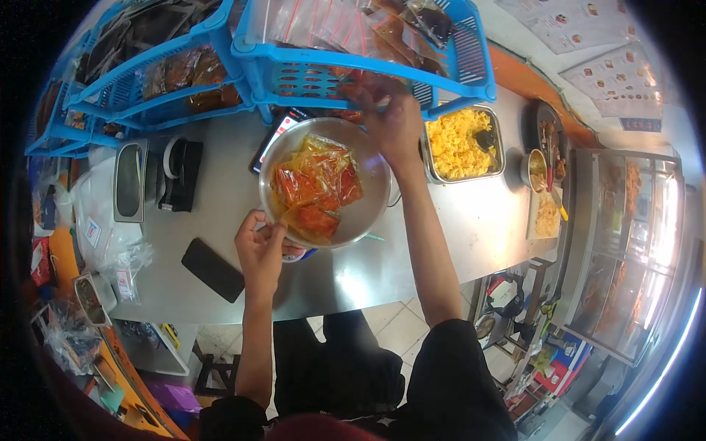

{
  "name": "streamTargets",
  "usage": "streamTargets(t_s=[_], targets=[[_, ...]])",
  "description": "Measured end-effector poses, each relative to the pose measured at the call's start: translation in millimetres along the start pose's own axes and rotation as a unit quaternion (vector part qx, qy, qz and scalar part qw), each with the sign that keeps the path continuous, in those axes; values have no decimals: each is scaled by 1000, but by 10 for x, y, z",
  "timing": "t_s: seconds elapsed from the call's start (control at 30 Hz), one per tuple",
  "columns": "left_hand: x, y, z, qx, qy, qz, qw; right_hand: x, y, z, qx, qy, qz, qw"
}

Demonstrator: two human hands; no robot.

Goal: The person cuts open plastic bags of food items using shears and places the food into a metal bowl, then carries the bowl to a counter and organizes packaging materials and labels while holding a handheld electronic device.

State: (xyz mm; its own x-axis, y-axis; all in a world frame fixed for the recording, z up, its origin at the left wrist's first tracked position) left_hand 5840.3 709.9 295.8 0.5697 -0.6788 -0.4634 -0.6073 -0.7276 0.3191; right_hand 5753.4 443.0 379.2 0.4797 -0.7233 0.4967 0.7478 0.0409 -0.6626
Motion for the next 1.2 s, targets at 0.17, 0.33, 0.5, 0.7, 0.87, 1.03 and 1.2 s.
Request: streamTargets(t_s=[0.17, 0.33, 0.5, 0.7, 0.87, 1.03, 1.2], targets=[[-196, -130, -62, 16, -16, -2, 1000, -443, -257, 441, 57, 145, 124, 980], [-327, -133, -67, 35, 10, -18, 999, -1110, -41, 1042, 9, 117, 265, 957], [-401, -154, -82, 64, 19, -6, 998, -1057, 64, 1157, -77, 71, 278, 955], [-442, -102, -148, 59, 14, 41, 997, -1072, 188, 1085, -72, 56, 331, 939], [-457, -134, -94, 69, 3, 48, 996, -1162, 150, 1115, -97, 52, 300, 947], [-435, -161, -66, 69, 10, 61, 996, -1168, 171, 1006, -93, 106, 261, 955], [-403, -185, -54, 60, 4, 50, 997, -1255, 256, 860, -111, 160, 287, 938]])
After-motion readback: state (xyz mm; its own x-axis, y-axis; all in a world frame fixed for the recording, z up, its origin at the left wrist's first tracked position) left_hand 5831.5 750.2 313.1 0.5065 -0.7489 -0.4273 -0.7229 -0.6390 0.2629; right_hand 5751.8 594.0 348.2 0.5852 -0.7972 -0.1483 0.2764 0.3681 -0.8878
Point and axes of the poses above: each hand's wrist, its own x-axis towards the middle knuckle, its own y-axis out of the palm, z = x × y, the point moved 8 cm from there along x, towards the middle knuckle
